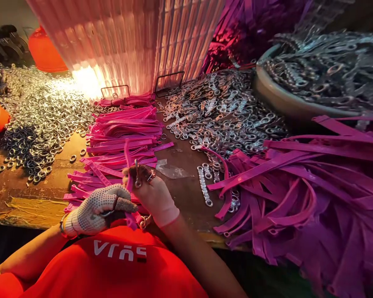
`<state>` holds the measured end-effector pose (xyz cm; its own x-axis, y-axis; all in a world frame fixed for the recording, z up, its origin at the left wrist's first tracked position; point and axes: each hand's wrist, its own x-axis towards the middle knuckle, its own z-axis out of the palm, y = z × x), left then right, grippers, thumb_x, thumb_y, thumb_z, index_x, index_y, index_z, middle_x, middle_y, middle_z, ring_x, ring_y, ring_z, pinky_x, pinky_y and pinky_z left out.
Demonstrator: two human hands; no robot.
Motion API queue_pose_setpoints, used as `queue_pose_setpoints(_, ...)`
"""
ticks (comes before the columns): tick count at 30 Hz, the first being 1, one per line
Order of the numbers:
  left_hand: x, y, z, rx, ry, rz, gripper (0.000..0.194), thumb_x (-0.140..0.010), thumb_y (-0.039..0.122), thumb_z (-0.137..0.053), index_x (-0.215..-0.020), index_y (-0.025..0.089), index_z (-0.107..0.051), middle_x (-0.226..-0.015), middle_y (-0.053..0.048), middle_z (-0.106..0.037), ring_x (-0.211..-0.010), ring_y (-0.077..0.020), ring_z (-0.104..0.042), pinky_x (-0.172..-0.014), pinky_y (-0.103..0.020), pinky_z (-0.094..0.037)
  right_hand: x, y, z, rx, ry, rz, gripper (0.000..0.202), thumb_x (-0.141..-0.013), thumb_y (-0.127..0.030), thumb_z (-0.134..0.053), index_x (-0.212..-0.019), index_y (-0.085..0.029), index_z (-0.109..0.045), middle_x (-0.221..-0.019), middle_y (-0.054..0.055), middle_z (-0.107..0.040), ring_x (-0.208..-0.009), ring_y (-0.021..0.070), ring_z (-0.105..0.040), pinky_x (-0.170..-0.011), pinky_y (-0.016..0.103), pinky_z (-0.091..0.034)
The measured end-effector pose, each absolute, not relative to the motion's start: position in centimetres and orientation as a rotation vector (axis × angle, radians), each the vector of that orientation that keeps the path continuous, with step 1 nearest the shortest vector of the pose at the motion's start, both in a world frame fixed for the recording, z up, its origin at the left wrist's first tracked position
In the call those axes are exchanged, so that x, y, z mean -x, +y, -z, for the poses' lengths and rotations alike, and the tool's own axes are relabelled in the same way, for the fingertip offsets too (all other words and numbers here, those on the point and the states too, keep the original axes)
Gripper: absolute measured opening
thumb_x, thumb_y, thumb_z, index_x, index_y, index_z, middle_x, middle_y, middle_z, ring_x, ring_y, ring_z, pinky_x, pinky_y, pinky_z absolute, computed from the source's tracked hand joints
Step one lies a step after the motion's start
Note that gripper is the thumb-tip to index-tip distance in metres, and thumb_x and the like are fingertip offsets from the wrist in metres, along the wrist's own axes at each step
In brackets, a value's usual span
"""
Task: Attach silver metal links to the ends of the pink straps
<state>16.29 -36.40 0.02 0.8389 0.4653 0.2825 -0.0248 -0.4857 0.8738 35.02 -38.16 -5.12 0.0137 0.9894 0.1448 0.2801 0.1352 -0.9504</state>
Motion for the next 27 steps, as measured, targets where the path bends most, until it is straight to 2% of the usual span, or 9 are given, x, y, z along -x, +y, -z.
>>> queue_pose_setpoints(3,-15.0,-36.6,1.2,-1.503,0.703,-0.602,0.026,-0.094,0.029,-0.062,-0.116,0.017,-0.07,-0.08,-0.005,-0.064,-0.065,-0.0118,-0.057,-0.058,-0.022,-0.045,-35.7,-38.8,4.7,1.258,-1.299,-1.109,0.023,-0.095,-0.033,-0.052,-0.088,-0.023,-0.071,-0.093,0.005,-0.071,-0.095,0.0177,-0.065,-0.085,0.028,-0.054)
queue_pose_setpoints(6,-14.9,-35.7,2.1,-1.067,0.898,-0.473,0.035,-0.094,0.042,-0.06,-0.113,0.013,-0.067,-0.056,0.005,-0.044,-0.043,-0.0057,-0.032,-0.04,-0.017,-0.025,-36.4,-40.3,3.7,1.173,-1.265,-1.381,0.034,-0.096,-0.046,-0.05,-0.089,-0.019,-0.069,-0.09,0.007,-0.07,-0.085,0.0211,-0.064,-0.078,0.034,-0.052)
queue_pose_setpoints(8,-15.6,-34.8,2.6,-0.925,0.847,-0.422,0.035,-0.09,0.043,-0.064,-0.107,0.012,-0.066,-0.054,0.007,-0.04,-0.042,-0.0048,-0.027,-0.038,-0.016,-0.022,-36.5,-41.4,3.0,1.271,-1.453,-1.36,0.035,-0.095,-0.044,-0.051,-0.083,-0.017,-0.067,-0.086,0.006,-0.068,-0.08,0.0194,-0.06,-0.074,0.031,-0.048)
queue_pose_setpoints(12,-17.4,-33.1,3.2,-0.74,0.847,-0.508,0.037,-0.078,0.041,-0.077,-0.1,0.014,-0.064,-0.055,0.007,-0.042,-0.042,-0.0045,-0.03,-0.035,-0.014,-0.024,-35.9,-43.2,2.3,1.569,-1.869,-1.039,0.024,-0.092,-0.023,-0.05,-0.07,-0.017,-0.057,-0.08,0.005,-0.062,-0.07,0.0147,-0.05,-0.067,0.028,-0.038)
queue_pose_setpoints(16,-18.1,-32.0,2.7,-0.637,0.873,-0.526,0.038,-0.075,0.033,-0.08,-0.104,0.014,-0.064,-0.054,0.008,-0.039,-0.04,-0.0044,-0.031,-0.033,-0.013,-0.023,-35.1,-44.4,3.1,1.645,-2.044,-0.925,0.016,-0.086,-0.011,-0.052,-0.072,-0.017,-0.058,-0.084,0.005,-0.062,-0.072,0.015,-0.052,-0.067,0.027,-0.039)
queue_pose_setpoints(19,-17.9,-31.5,2.1,-0.562,0.826,-0.509,0.037,-0.076,0.024,-0.077,-0.109,0.015,-0.063,-0.061,0.006,-0.047,-0.04,-0.003,-0.031,-0.033,-0.012,-0.021,-35.1,-44.7,3.5,1.53,-1.987,-0.859,0.014,-0.086,-0.013,-0.053,-0.086,-0.016,-0.066,-0.101,0.01,-0.065,-0.087,0.0188,-0.059,-0.079,0.029,-0.045)
queue_pose_setpoints(22,-17.6,-31.9,1.6,-0.699,0.792,-0.415,0.031,-0.078,0.032,-0.077,-0.098,0.013,-0.064,-0.062,0.004,-0.051,-0.04,-0.0028,-0.031,-0.033,-0.013,-0.023,-36.0,-44.4,3.0,1.434,-1.85,-0.72,0.032,-0.089,-0.013,-0.049,-0.115,-0.017,-0.066,-0.12,0.013,-0.063,-0.106,0.0228,-0.058,-0.093,0.034,-0.046)
queue_pose_setpoints(24,-17.8,-32.6,1.4,-0.889,0.801,-0.334,0.031,-0.083,0.041,-0.073,-0.088,0.013,-0.062,-0.058,0.003,-0.05,-0.039,-0.0037,-0.033,-0.033,-0.014,-0.024,-36.8,-43.9,2.3,1.482,-1.81,-0.658,0.04,-0.088,-0.012,-0.048,-0.124,-0.019,-0.063,-0.115,0.011,-0.066,-0.104,0.0234,-0.059,-0.092,0.034,-0.046)
queue_pose_setpoints(27,-18.4,-33.8,1.4,-1.08,0.809,-0.326,0.037,-0.089,0.051,-0.065,-0.087,0.015,-0.059,-0.061,0.002,-0.053,-0.04,-0.0046,-0.037,-0.034,-0.015,-0.025,-37.5,-42.6,1.6,1.586,-1.865,-0.634,0.042,-0.084,-0.009,-0.049,-0.121,-0.021,-0.065,-0.105,0.008,-0.07,-0.096,0.0221,-0.061,-0.086,0.031,-0.045)
